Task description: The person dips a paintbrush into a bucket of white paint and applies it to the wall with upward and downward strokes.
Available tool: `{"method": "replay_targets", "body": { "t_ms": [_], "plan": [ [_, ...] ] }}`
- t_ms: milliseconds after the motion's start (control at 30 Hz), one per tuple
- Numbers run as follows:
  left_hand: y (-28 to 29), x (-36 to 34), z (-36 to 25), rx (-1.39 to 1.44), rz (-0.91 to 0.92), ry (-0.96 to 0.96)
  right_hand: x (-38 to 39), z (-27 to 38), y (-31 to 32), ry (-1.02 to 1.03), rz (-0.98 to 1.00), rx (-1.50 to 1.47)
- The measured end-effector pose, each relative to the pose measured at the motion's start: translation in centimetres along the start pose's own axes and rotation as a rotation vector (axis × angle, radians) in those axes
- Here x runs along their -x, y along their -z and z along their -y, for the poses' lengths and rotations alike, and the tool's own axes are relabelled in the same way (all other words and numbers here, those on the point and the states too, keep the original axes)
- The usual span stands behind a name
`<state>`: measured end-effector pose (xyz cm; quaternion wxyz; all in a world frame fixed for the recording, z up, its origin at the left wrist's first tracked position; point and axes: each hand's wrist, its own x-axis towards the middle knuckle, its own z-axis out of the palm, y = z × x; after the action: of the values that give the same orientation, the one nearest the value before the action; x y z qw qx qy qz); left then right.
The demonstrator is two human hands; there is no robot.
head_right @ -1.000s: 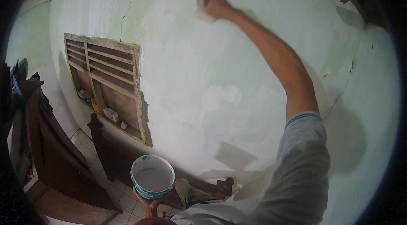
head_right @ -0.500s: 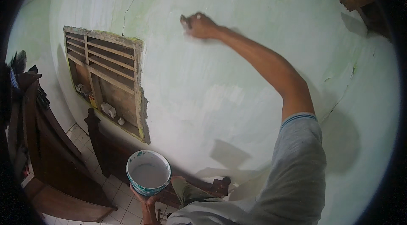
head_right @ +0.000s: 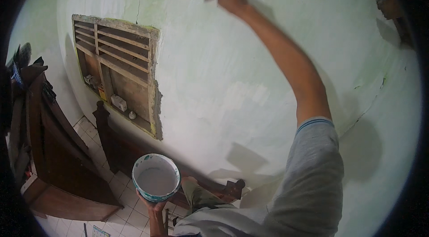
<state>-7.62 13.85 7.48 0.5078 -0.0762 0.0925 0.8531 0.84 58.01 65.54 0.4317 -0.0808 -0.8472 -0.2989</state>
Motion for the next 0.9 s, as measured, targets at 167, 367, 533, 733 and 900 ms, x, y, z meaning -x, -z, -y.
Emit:
{"method": "replay_targets", "body": {
  "t_ms": [167, 367, 533, 733, 900],
  "plan": [
    [0.6, 0.1, -0.8, 0.019, -0.024, 0.087, 10.2, 10.5, -6.7, -0.023, 0.345, -0.391],
    [-0.4, 0.2, -1.9, 0.014, -0.028, 0.026, 14.8, 20.7, -6.0, -0.148, 0.327, -0.363],
    [-2.8, -0.1, -2.0, 0.111, 0.020, 0.154, 16.6, 26.6, 1.3, -0.272, 0.302, -0.794],
    [-5.3, 0.4, -4.0, -0.120, -0.057, -0.045, 16.4, 35.4, 6.6, -0.609, 0.287, -1.206],
    [-4.6, 0.8, -4.2, 0.004, 0.042, 0.041, 18.5, 39.0, 5.5, -0.313, 0.475, -1.136]
  ]
}}
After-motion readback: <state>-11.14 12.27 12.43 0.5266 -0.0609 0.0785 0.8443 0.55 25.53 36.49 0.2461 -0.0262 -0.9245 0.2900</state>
